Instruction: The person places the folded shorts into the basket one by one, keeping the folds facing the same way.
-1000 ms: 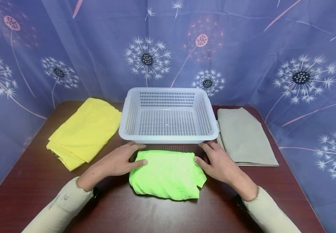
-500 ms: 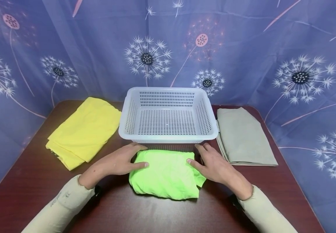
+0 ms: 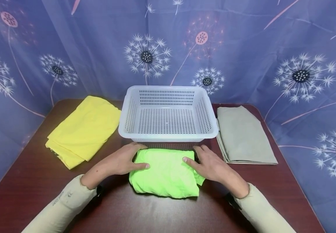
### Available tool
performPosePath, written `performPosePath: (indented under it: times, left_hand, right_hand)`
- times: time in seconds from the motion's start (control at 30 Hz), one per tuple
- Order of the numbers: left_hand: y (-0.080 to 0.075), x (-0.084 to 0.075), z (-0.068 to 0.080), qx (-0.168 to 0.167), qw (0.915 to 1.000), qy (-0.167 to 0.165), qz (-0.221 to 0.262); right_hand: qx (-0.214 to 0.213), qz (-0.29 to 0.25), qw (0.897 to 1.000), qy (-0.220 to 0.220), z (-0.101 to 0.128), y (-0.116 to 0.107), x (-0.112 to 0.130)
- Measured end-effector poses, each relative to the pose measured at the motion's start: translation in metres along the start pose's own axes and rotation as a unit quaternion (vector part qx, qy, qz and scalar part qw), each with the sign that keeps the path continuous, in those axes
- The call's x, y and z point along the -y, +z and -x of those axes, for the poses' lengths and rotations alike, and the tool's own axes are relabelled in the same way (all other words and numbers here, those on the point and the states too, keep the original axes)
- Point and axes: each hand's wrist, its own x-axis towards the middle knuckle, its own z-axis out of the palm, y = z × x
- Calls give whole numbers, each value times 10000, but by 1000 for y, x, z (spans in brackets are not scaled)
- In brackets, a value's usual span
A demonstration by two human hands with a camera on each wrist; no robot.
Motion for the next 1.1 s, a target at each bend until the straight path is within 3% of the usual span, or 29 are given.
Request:
performPosePath:
  times: [0.23,0.53,0.8,0.97,1.1]
  left_hand:
    - [2,0,-1,-141,9995,70,290]
    - [3,-2,-1,-105,9972,-263,690]
    - [2,-4,1,-71,9961,-316,819]
    - [2,-6,3,-11,9952,-329,917]
    - [2,-7,3,-10,9948,-303,973]
  right_hand:
    - [159,-315,9993,99,0,0,3]
    - [241,-609,9975,277,-1,2,3]
    - [129,-731,9966,358,0,4,5]
    - [54,-1117,9930,370,0,5,4]
    - [79,-1690,9837,613,-1,8,4]
